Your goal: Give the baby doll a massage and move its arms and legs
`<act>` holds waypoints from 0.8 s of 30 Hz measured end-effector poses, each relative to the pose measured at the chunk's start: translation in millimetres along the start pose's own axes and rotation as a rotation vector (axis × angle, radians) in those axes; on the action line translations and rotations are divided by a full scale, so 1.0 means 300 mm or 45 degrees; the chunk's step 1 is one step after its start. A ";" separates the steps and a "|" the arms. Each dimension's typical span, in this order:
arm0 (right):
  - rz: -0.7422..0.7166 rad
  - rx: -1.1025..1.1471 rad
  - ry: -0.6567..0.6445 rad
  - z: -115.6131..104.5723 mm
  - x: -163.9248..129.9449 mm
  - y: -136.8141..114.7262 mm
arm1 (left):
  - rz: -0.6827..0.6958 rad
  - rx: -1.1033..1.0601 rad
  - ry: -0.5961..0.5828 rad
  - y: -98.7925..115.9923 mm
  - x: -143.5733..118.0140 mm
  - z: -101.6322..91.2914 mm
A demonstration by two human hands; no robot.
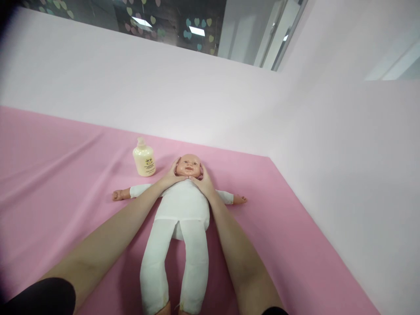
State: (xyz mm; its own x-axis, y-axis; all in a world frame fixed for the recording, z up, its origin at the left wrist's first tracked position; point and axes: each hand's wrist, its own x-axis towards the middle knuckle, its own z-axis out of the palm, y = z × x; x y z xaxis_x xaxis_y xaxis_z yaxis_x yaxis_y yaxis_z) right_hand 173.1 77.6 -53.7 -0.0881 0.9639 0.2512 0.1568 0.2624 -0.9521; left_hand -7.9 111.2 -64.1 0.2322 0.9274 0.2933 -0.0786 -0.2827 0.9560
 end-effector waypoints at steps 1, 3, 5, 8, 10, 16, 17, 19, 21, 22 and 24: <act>0.007 0.001 0.000 0.001 -0.002 -0.003 | -0.004 -0.001 -0.002 -0.001 0.000 -0.001; 0.021 0.006 0.005 0.001 -0.005 -0.008 | -0.011 -0.013 -0.014 -0.001 0.000 -0.004; 0.030 0.018 0.013 0.001 -0.006 -0.012 | -0.016 -0.043 -0.029 0.002 -0.001 -0.008; 0.032 0.020 0.000 0.000 -0.003 -0.013 | -0.014 -0.117 -0.040 -0.001 0.002 -0.014; 0.015 0.009 -0.006 -0.001 0.000 -0.012 | -0.011 -0.160 -0.033 -0.008 0.006 -0.016; -0.020 0.003 0.017 -0.004 0.011 0.000 | -0.069 -0.267 0.011 -0.025 0.015 -0.013; -0.020 0.006 0.019 -0.004 0.013 0.004 | -0.082 -0.260 0.027 -0.024 0.017 -0.012; -0.021 0.010 0.021 -0.004 0.017 0.011 | -0.107 -0.231 0.060 -0.022 0.021 -0.011; -0.022 0.008 0.034 -0.004 0.020 0.018 | -0.131 -0.225 0.078 -0.020 0.025 -0.010; -0.021 0.006 0.043 -0.004 0.022 0.021 | -0.136 -0.235 0.078 -0.020 0.027 -0.010; -0.018 0.014 0.057 -0.004 0.026 0.027 | -0.133 -0.265 0.081 -0.020 0.030 -0.008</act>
State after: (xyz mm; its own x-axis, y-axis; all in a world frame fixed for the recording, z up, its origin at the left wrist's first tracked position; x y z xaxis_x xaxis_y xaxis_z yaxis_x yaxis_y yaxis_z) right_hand 174.9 87.4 -59.1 -0.0464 0.9612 0.2718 0.1452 0.2757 -0.9502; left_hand -7.5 121.7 -67.2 0.1887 0.9643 0.1859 -0.2574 -0.1341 0.9570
